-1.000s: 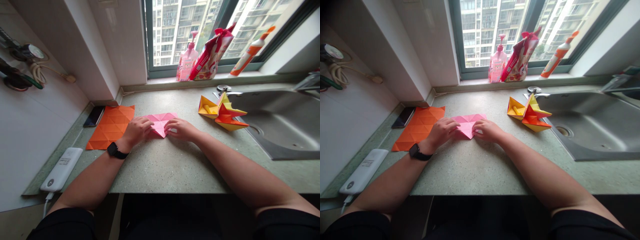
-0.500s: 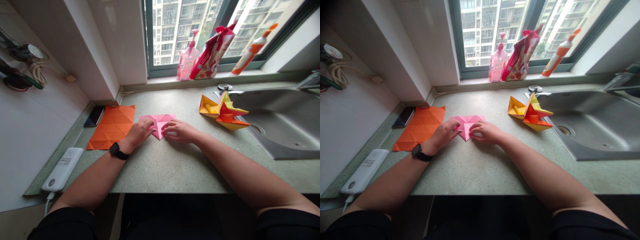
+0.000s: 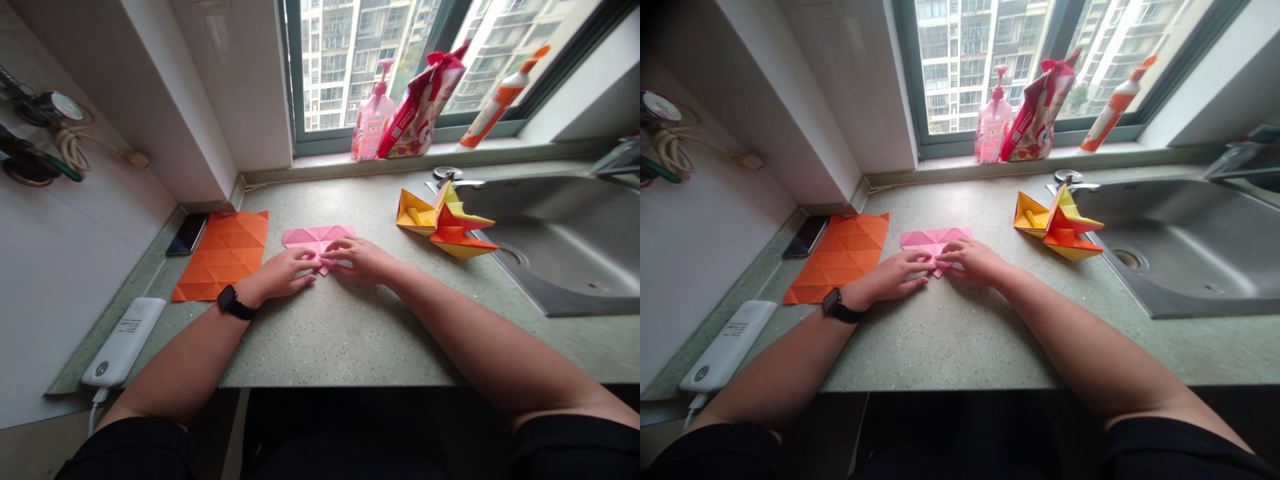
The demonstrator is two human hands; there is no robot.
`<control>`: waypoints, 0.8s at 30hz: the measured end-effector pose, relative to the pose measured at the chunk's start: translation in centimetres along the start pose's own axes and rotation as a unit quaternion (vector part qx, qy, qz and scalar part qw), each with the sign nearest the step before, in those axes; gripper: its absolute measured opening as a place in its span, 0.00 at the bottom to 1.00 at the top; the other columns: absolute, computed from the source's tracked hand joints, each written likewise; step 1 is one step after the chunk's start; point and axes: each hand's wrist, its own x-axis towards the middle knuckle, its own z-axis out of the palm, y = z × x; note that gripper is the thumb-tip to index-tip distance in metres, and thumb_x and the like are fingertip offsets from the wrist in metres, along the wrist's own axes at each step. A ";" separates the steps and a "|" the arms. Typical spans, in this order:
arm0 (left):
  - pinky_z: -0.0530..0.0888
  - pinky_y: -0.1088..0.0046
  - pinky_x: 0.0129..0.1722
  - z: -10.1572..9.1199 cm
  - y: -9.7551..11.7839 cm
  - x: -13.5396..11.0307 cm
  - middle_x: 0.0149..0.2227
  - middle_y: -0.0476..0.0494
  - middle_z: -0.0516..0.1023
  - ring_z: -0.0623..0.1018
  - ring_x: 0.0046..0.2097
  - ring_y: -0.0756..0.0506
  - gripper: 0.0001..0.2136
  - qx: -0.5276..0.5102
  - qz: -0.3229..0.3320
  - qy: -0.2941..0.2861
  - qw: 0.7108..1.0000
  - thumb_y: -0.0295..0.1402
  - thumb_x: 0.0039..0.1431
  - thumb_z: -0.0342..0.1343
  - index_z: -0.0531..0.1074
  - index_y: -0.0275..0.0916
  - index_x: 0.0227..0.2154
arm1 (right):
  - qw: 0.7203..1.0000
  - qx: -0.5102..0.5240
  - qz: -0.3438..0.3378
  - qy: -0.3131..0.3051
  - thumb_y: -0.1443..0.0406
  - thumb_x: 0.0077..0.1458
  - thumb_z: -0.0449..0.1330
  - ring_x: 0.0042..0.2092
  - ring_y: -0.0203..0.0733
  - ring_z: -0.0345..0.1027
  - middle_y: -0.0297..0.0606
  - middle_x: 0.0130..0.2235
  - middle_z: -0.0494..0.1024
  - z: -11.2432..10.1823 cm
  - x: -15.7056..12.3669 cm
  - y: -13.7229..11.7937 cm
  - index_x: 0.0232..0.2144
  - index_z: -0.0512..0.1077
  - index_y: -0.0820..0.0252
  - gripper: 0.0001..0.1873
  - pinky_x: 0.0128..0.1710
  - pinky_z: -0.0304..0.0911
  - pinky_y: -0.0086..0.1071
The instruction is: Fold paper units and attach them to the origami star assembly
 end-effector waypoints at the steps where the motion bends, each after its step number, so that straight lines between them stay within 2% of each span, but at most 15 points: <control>1: 0.78 0.50 0.64 0.0 -0.1 0.0 0.64 0.34 0.77 0.78 0.64 0.37 0.14 0.001 0.001 -0.003 1.000 0.34 0.73 0.62 0.81 0.45 0.58 | 1.000 -0.005 -0.001 -0.001 0.62 0.66 0.68 0.53 0.51 0.78 0.42 0.54 0.85 0.0 0.0 0.0 0.54 0.85 0.46 0.15 0.56 0.73 0.47; 6: 0.73 0.44 0.69 -0.1 -0.2 -0.1 0.68 0.34 0.75 0.74 0.69 0.33 0.14 0.018 0.016 -0.003 1.000 0.35 0.73 0.63 0.83 0.48 0.58 | 1.000 -0.008 0.005 -0.001 0.63 0.67 0.67 0.52 0.50 0.77 0.42 0.52 0.84 -0.2 0.0 -0.1 0.48 0.86 0.46 0.10 0.56 0.73 0.48; 9: 0.75 0.46 0.67 -0.2 0.1 0.0 0.66 0.35 0.77 0.76 0.67 0.34 0.13 0.016 0.015 -0.003 1.000 0.33 0.73 0.62 0.84 0.48 0.57 | 1.000 -0.009 0.006 0.002 0.63 0.67 0.68 0.53 0.50 0.77 0.41 0.52 0.85 -0.2 0.1 -0.1 0.47 0.86 0.46 0.09 0.57 0.73 0.48; 13: 0.78 0.49 0.64 -0.2 0.2 0.0 0.65 0.33 0.78 0.79 0.64 0.34 0.13 0.009 0.014 -0.017 1.000 0.34 0.73 0.62 0.84 0.46 0.57 | 1.000 -0.008 -0.005 0.009 0.65 0.66 0.69 0.58 0.51 0.77 0.38 0.57 0.85 -0.2 0.1 -0.2 0.46 0.86 0.45 0.10 0.61 0.73 0.49; 17: 0.75 0.48 0.66 -0.2 0.2 0.1 0.66 0.35 0.77 0.77 0.66 0.34 0.13 0.015 0.015 -0.018 1.000 0.36 0.73 0.63 0.84 0.47 0.56 | 1.000 0.005 -0.006 -0.007 0.64 0.68 0.67 0.56 0.48 0.79 0.35 0.56 0.87 -0.3 0.2 -0.5 0.46 0.87 0.45 0.09 0.60 0.74 0.46; 24: 0.68 0.45 0.70 0.0 0.7 0.1 0.65 0.37 0.77 0.73 0.67 0.34 0.14 0.033 0.001 -0.026 0.999 0.41 0.74 0.62 0.83 0.50 0.58 | 1.000 0.008 -0.005 -0.016 0.62 0.69 0.66 0.54 0.48 0.81 0.36 0.54 0.87 -0.5 0.4 -0.6 0.43 0.87 0.46 0.08 0.59 0.74 0.46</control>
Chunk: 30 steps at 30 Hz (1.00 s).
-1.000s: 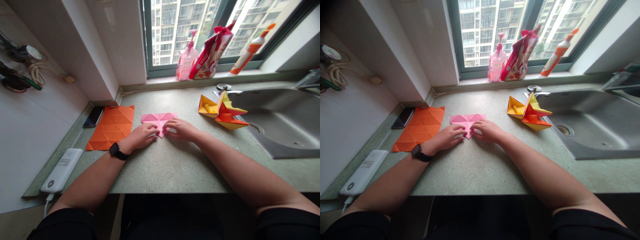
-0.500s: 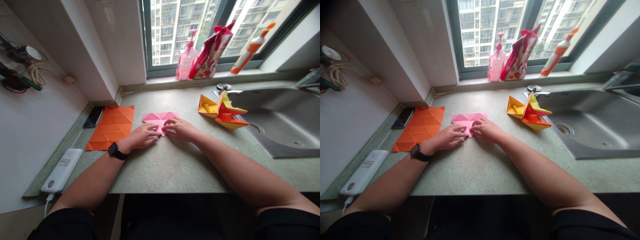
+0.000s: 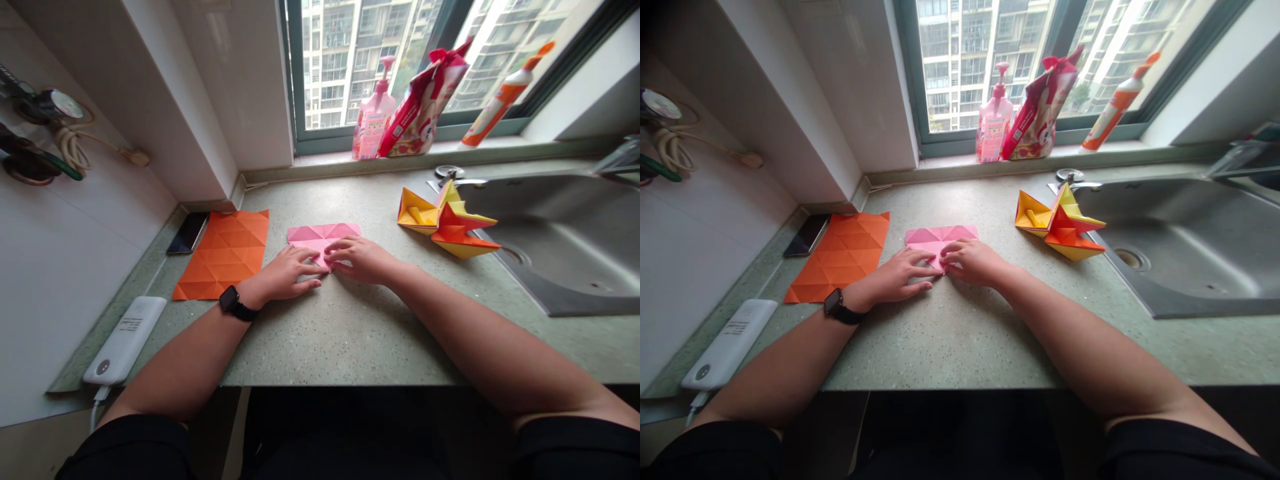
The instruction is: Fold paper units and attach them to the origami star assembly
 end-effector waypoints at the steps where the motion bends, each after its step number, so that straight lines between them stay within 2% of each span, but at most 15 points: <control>1: 0.67 0.44 0.70 0.0 0.1 0.0 0.65 0.36 0.76 0.73 0.68 0.34 0.14 0.002 -0.001 -0.003 1.000 0.41 0.74 0.63 0.83 0.51 0.58 | 1.000 0.000 0.000 -0.001 0.62 0.69 0.66 0.54 0.48 0.81 0.37 0.54 0.87 0.0 0.0 0.0 0.43 0.87 0.46 0.08 0.59 0.74 0.46; 7: 0.63 0.39 0.72 0.2 0.4 0.0 0.67 0.35 0.75 0.72 0.68 0.33 0.14 0.014 -0.018 -0.019 1.000 0.41 0.75 0.61 0.83 0.50 0.58 | 1.000 -0.004 0.014 0.003 0.63 0.68 0.67 0.53 0.50 0.81 0.39 0.53 0.87 0.2 0.2 -0.3 0.43 0.87 0.50 0.07 0.57 0.74 0.46; 12: 0.61 0.41 0.74 0.2 0.3 0.1 0.66 0.40 0.77 0.73 0.68 0.35 0.12 0.031 -0.047 0.006 0.998 0.41 0.75 0.60 0.85 0.53 0.54 | 0.999 -0.015 0.043 -0.002 0.64 0.66 0.68 0.53 0.50 0.80 0.38 0.52 0.87 0.3 0.5 -0.6 0.40 0.86 0.50 0.05 0.56 0.73 0.45; 17: 0.60 0.35 0.73 -0.4 0.1 0.0 0.68 0.40 0.75 0.71 0.69 0.34 0.11 0.070 -0.104 0.011 0.992 0.42 0.75 0.60 0.87 0.54 0.51 | 0.999 -0.014 0.049 -0.012 0.62 0.66 0.69 0.52 0.49 0.80 0.38 0.52 0.87 0.3 0.6 -0.7 0.40 0.87 0.49 0.05 0.56 0.72 0.44; 23: 0.63 0.38 0.71 -1.4 -0.1 -0.2 0.67 0.36 0.76 0.71 0.69 0.32 0.13 0.138 -0.186 0.022 0.973 0.40 0.76 0.58 0.88 0.48 0.49 | 0.999 -0.003 0.051 -0.008 0.62 0.66 0.69 0.52 0.49 0.80 0.38 0.52 0.87 0.1 0.6 -0.8 0.40 0.87 0.50 0.04 0.57 0.72 0.44; 30: 0.62 0.37 0.71 -1.7 -1.1 -0.6 0.67 0.38 0.76 0.71 0.68 0.30 0.15 0.170 -0.289 0.038 0.941 0.42 0.77 0.55 0.86 0.50 0.54 | 0.999 -0.005 0.050 -0.019 0.61 0.67 0.68 0.53 0.49 0.79 0.39 0.53 0.86 -0.1 0.6 -0.8 0.42 0.86 0.49 0.05 0.56 0.73 0.43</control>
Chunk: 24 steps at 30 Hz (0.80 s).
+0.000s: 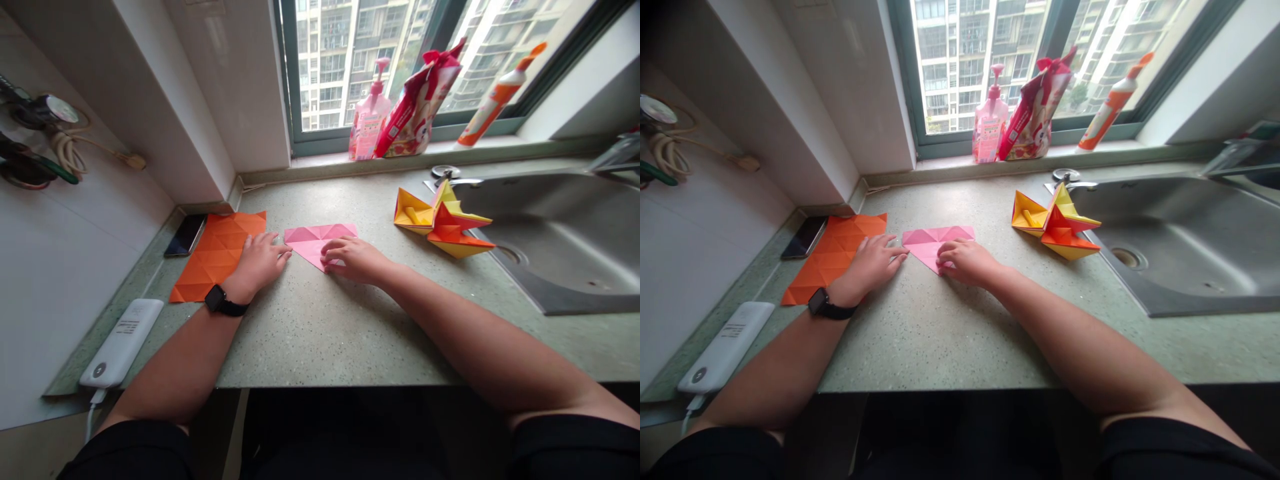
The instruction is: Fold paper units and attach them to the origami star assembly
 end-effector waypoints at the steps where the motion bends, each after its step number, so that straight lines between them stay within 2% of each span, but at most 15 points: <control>1: 0.63 0.37 0.71 0.0 -0.2 0.1 0.67 0.37 0.76 0.71 0.68 0.30 0.15 0.005 -0.015 0.001 1.000 0.42 0.77 0.55 0.85 0.50 0.54 | 1.000 0.002 0.000 -0.001 0.62 0.67 0.68 0.53 0.49 0.79 0.39 0.53 0.86 0.0 0.0 0.0 0.42 0.86 0.49 0.06 0.56 0.73 0.43; 4: 0.67 0.40 0.69 0.0 -0.5 0.3 0.67 0.35 0.76 0.73 0.67 0.30 0.16 0.008 -0.034 -0.006 0.999 0.41 0.77 0.55 0.85 0.48 0.55 | 1.000 0.008 -0.006 -0.006 0.63 0.67 0.67 0.54 0.49 0.79 0.39 0.54 0.86 -0.1 0.0 0.1 0.43 0.86 0.49 0.06 0.57 0.72 0.44; 7: 0.68 0.43 0.68 0.0 -0.5 0.4 0.66 0.35 0.76 0.74 0.66 0.31 0.16 0.008 -0.022 -0.008 1.000 0.41 0.77 0.55 0.85 0.46 0.56 | 1.000 0.012 -0.016 -0.009 0.63 0.68 0.67 0.54 0.49 0.79 0.39 0.54 0.86 -0.2 -0.1 0.2 0.42 0.86 0.50 0.06 0.58 0.71 0.44; 12: 0.69 0.42 0.67 0.4 -0.1 0.2 0.64 0.33 0.78 0.75 0.64 0.30 0.14 0.019 0.002 0.015 1.000 0.41 0.75 0.57 0.85 0.44 0.54 | 1.000 0.012 -0.020 -0.009 0.63 0.68 0.66 0.55 0.50 0.79 0.39 0.55 0.86 -0.2 -0.1 0.2 0.42 0.86 0.50 0.07 0.58 0.72 0.46; 16: 0.69 0.43 0.68 0.5 0.7 -0.2 0.64 0.33 0.78 0.74 0.65 0.31 0.13 0.004 0.092 0.028 0.995 0.39 0.75 0.58 0.86 0.41 0.49 | 1.000 0.010 -0.026 -0.012 0.66 0.68 0.65 0.55 0.49 0.79 0.39 0.54 0.86 -0.2 -0.2 0.3 0.41 0.87 0.49 0.09 0.58 0.72 0.45; 21: 0.74 0.51 0.63 0.3 2.5 -0.8 0.58 0.37 0.80 0.77 0.60 0.35 0.09 -0.074 0.215 -0.014 0.974 0.37 0.73 0.62 0.84 0.44 0.49 | 1.000 -0.002 -0.013 -0.012 0.72 0.64 0.64 0.56 0.50 0.79 0.39 0.56 0.86 0.0 -0.2 0.4 0.42 0.87 0.49 0.14 0.59 0.72 0.45; 24: 0.74 0.52 0.63 0.3 3.6 -1.2 0.59 0.38 0.79 0.77 0.60 0.36 0.12 -0.102 0.266 -0.038 0.958 0.39 0.73 0.62 0.83 0.45 0.54 | 1.000 -0.001 -0.009 -0.012 0.75 0.61 0.64 0.57 0.50 0.79 0.39 0.56 0.86 0.0 -0.3 0.5 0.43 0.87 0.49 0.18 0.60 0.72 0.45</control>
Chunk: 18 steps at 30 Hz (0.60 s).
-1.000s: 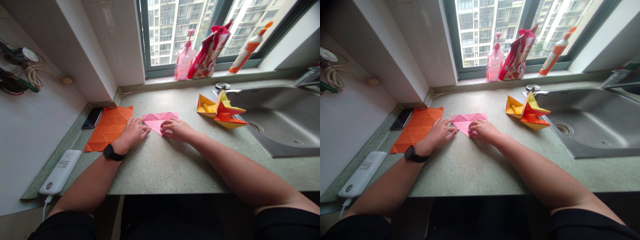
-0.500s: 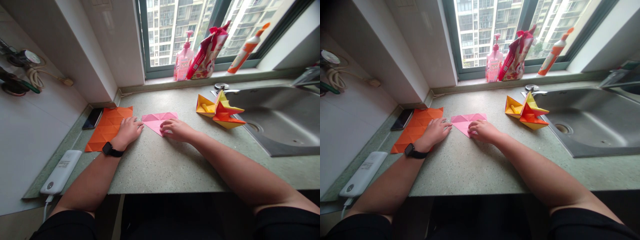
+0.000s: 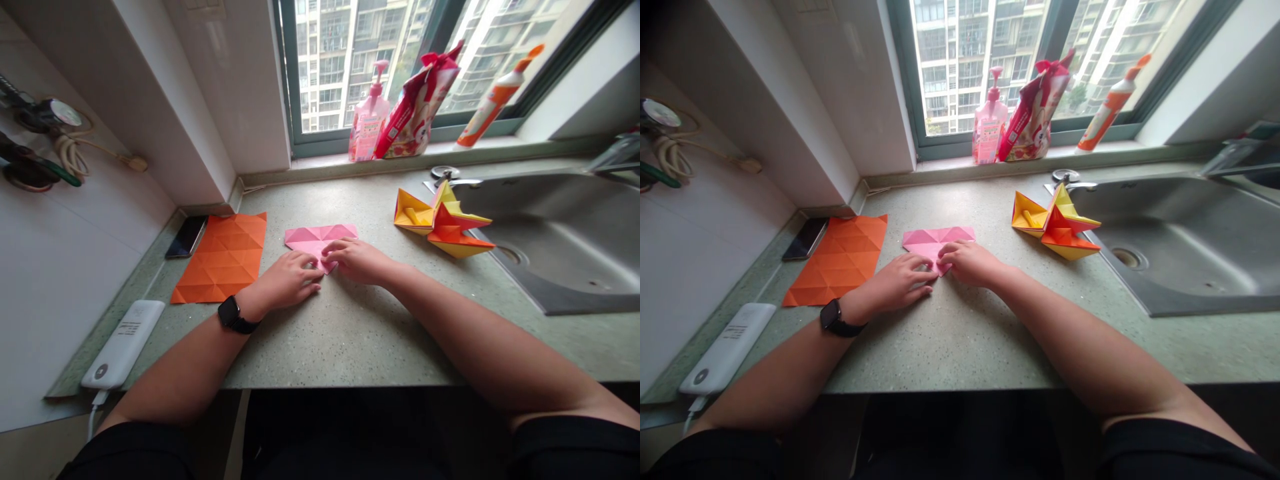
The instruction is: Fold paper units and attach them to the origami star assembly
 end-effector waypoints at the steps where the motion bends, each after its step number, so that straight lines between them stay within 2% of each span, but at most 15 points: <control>1: 0.74 0.52 0.64 0.1 0.3 0.0 0.61 0.38 0.79 0.77 0.61 0.36 0.12 -0.009 0.016 -0.005 1.000 0.39 0.73 0.62 0.82 0.46 0.55 | 1.000 0.003 0.000 -0.001 0.76 0.60 0.64 0.57 0.50 0.79 0.39 0.57 0.86 0.0 0.0 0.0 0.44 0.87 0.49 0.19 0.61 0.72 0.45; 4: 0.72 0.51 0.67 0.3 0.8 0.2 0.64 0.38 0.77 0.75 0.64 0.35 0.14 -0.031 0.042 -0.003 0.999 0.37 0.74 0.60 0.80 0.46 0.58 | 1.000 0.007 -0.002 -0.004 0.78 0.58 0.63 0.59 0.51 0.78 0.39 0.57 0.85 -0.1 -0.1 0.1 0.46 0.87 0.49 0.23 0.62 0.72 0.46; 10: 0.70 0.50 0.70 0.6 0.7 0.2 0.66 0.35 0.77 0.75 0.66 0.36 0.22 -0.067 0.035 0.006 0.997 0.36 0.73 0.60 0.72 0.42 0.67 | 1.000 0.008 -0.021 0.000 0.78 0.59 0.60 0.59 0.50 0.78 0.40 0.58 0.85 0.0 -0.1 0.5 0.48 0.87 0.49 0.25 0.62 0.72 0.48; 15: 0.68 0.50 0.71 0.5 0.5 0.2 0.65 0.36 0.78 0.75 0.67 0.35 0.21 -0.056 0.033 -0.010 0.998 0.37 0.75 0.59 0.72 0.42 0.67 | 0.999 -0.011 -0.044 0.027 0.78 0.57 0.61 0.67 0.52 0.71 0.37 0.62 0.83 0.5 -0.1 1.1 0.51 0.86 0.48 0.27 0.68 0.65 0.53; 18: 0.68 0.50 0.71 0.5 0.5 0.2 0.64 0.37 0.79 0.75 0.66 0.36 0.19 -0.039 0.032 -0.011 0.999 0.37 0.76 0.58 0.74 0.43 0.66 | 0.999 -0.020 -0.035 0.028 0.79 0.57 0.61 0.69 0.52 0.70 0.35 0.62 0.84 0.6 -0.1 1.3 0.52 0.85 0.47 0.29 0.70 0.63 0.54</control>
